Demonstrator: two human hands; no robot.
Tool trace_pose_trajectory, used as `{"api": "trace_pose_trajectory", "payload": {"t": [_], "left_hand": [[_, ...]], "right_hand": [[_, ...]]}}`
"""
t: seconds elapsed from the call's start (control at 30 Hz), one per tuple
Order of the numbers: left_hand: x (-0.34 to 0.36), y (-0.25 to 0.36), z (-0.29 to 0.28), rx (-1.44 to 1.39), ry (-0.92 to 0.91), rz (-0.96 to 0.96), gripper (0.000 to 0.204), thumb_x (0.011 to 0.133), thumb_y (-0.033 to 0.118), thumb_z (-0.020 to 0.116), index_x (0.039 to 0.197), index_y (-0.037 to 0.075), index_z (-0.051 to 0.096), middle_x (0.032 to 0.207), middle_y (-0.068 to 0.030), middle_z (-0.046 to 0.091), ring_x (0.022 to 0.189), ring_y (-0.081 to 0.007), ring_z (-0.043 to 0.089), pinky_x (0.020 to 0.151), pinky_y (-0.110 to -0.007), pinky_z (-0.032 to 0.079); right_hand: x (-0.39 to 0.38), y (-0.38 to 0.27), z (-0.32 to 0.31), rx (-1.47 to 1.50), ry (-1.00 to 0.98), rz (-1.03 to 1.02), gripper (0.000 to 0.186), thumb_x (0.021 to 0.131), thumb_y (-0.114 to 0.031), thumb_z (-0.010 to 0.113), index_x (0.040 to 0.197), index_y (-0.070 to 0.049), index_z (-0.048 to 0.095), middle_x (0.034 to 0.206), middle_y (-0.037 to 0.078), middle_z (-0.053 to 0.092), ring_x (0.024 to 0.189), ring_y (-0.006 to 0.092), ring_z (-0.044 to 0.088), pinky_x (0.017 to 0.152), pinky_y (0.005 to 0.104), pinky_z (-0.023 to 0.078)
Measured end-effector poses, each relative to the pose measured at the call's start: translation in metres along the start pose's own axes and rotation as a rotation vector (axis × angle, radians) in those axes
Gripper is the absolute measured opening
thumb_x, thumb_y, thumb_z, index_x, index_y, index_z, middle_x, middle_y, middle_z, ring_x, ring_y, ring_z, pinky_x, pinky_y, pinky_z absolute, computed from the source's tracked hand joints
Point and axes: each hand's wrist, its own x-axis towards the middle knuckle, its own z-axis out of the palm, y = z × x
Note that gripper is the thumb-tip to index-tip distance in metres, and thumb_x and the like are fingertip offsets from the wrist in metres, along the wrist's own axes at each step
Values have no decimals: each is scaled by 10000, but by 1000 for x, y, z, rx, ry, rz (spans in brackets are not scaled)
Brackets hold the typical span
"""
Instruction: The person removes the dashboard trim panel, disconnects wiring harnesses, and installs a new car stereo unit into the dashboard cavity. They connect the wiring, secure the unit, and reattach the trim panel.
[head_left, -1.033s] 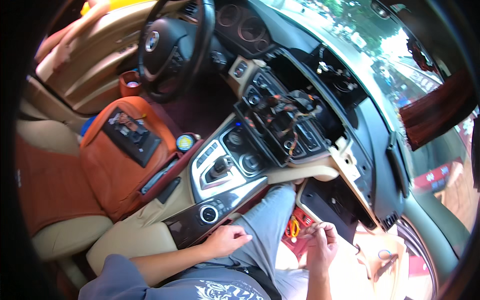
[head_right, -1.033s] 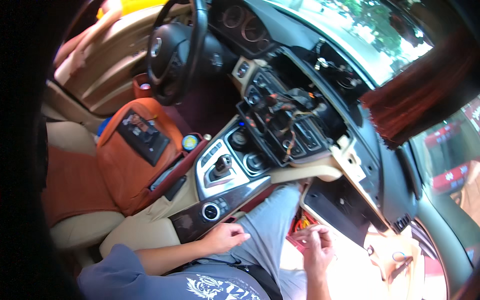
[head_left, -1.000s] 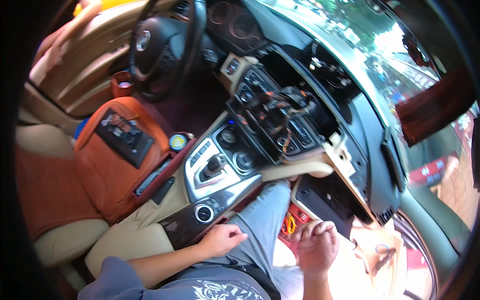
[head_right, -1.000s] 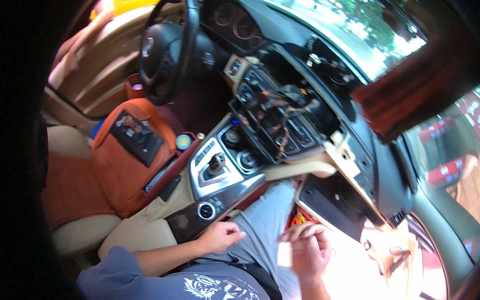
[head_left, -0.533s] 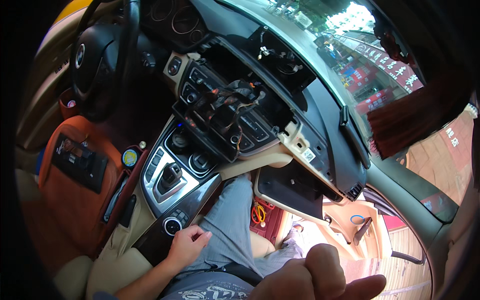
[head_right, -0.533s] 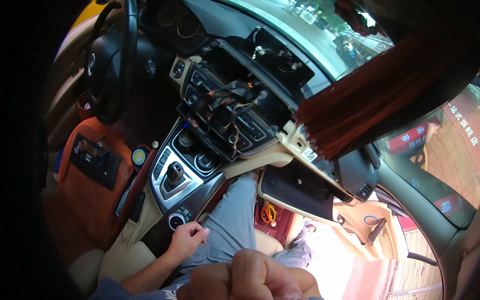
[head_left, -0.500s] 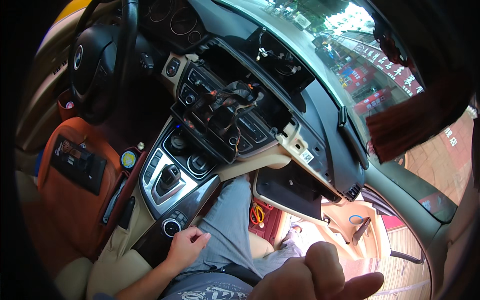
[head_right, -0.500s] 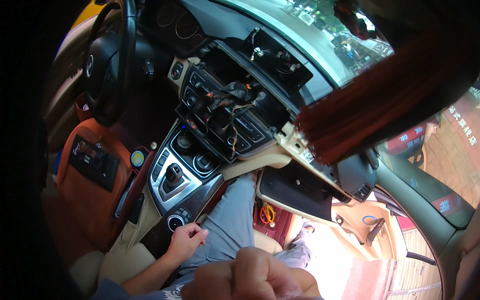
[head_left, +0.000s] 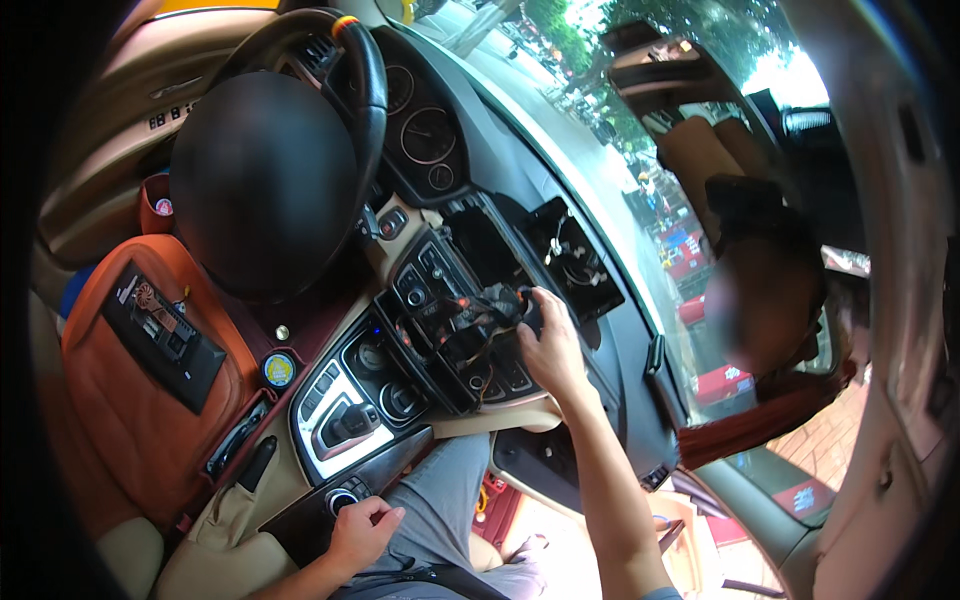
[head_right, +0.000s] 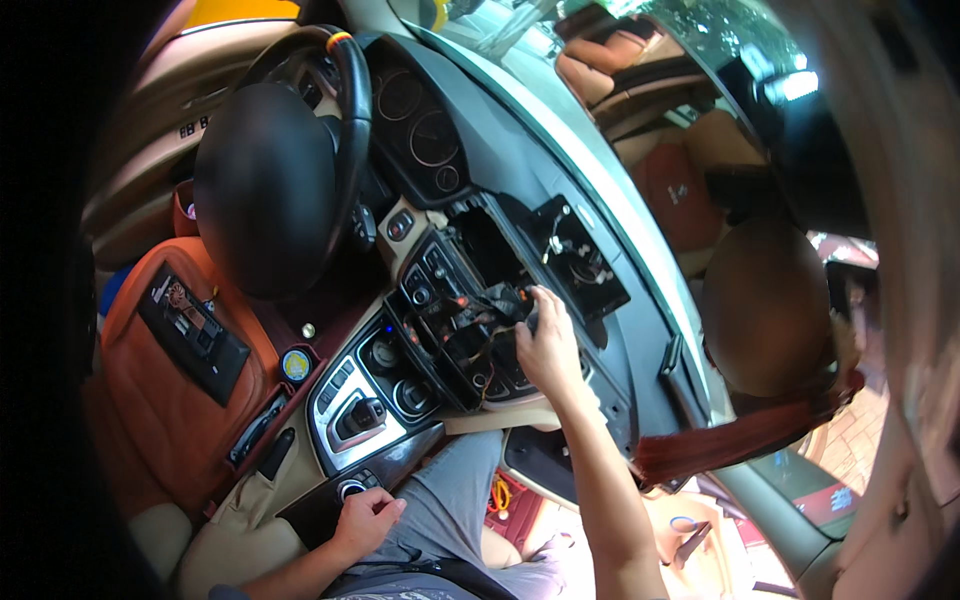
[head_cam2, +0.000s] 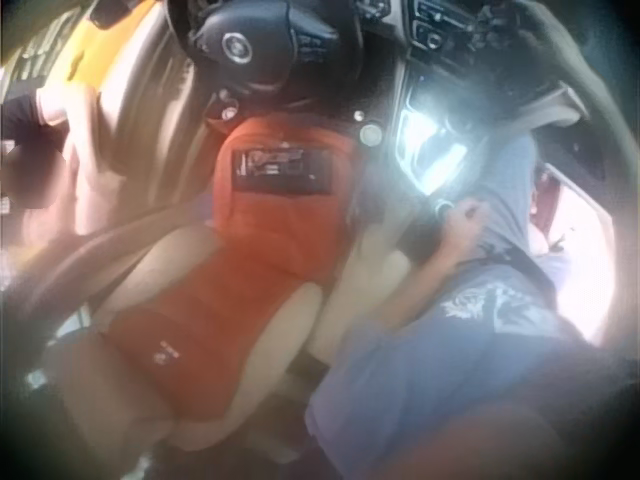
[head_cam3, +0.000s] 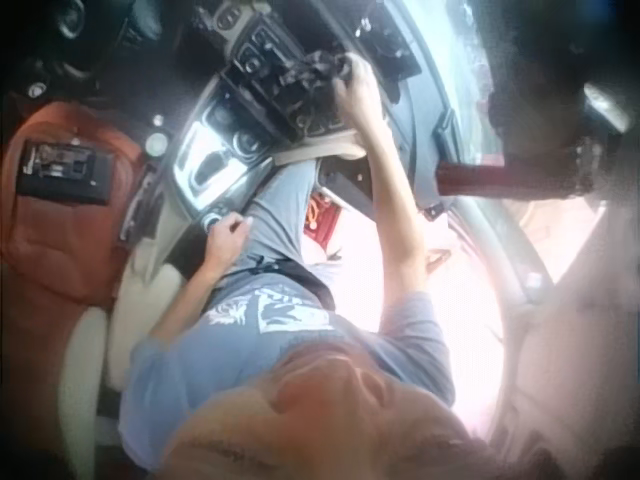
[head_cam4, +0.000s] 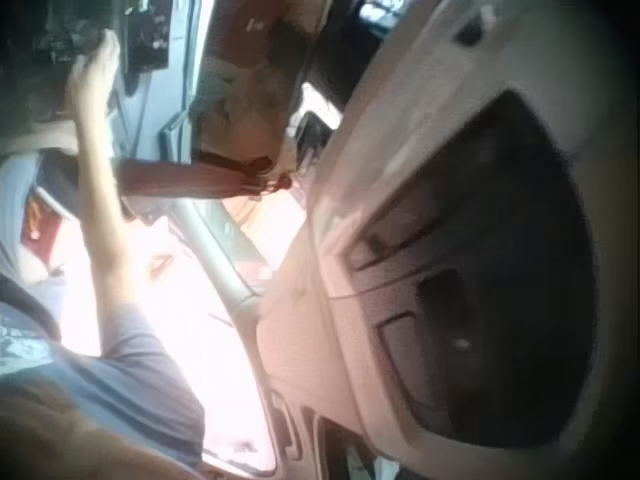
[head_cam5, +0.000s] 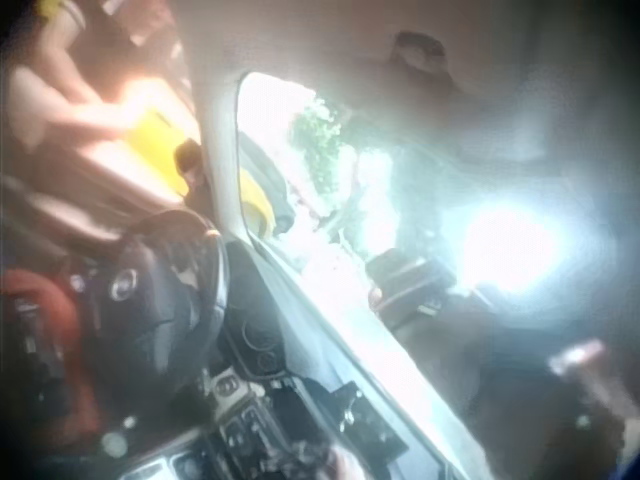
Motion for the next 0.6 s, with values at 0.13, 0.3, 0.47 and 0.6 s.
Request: {"api": "trace_pose_trajectory", "payload": {"t": [0.13, 0.3, 0.47, 0.6], "left_hand": [[1, 2, -2, 33, 24, 128, 286, 910, 257, 766, 808, -1, 694, 697, -148, 674, 611, -264, 659, 588, -366, 506], [3, 3, -6, 20, 53, 43, 257, 919, 232, 766, 828, -3, 713, 663, -70, 667, 588, -121, 591, 579, -300, 474], [3, 3, -7, -13, 32, 42, 246, 919, 208, 770, 816, -6, 704, 660, -49, 663, 593, -97, 579, 573, -288, 466], [7, 5, -11, 30, 78, 68, 259, 907, 216, 773, 800, -2, 683, 673, -139, 646, 583, -248, 623, 561, -343, 478]], "right_hand": [[32, -2, 17, 52, -257, -42, 592, 827, -55, 631, 1412, -49, 536, 1463, 221, 534, 1272, 425, 575, 1103, 468, 465], [31, -9, 40, -170, -160, -25, 563, 795, 4, 590, 1354, -62, 590, 1334, 191, 615, 1075, 417, 650, 951, 462, 517], [17, -11, 40, -36, 62, -78, 485, 767, 8, 636, 1246, -54, 609, 1227, 191, 594, 1036, 409, 647, 906, 462, 543], [10, -13, 38, -17, 91, 38, 468, 729, 34, 670, 1184, -49, 595, 1244, 194, 553, 1065, 422, 638, 891, 460, 541]]}}
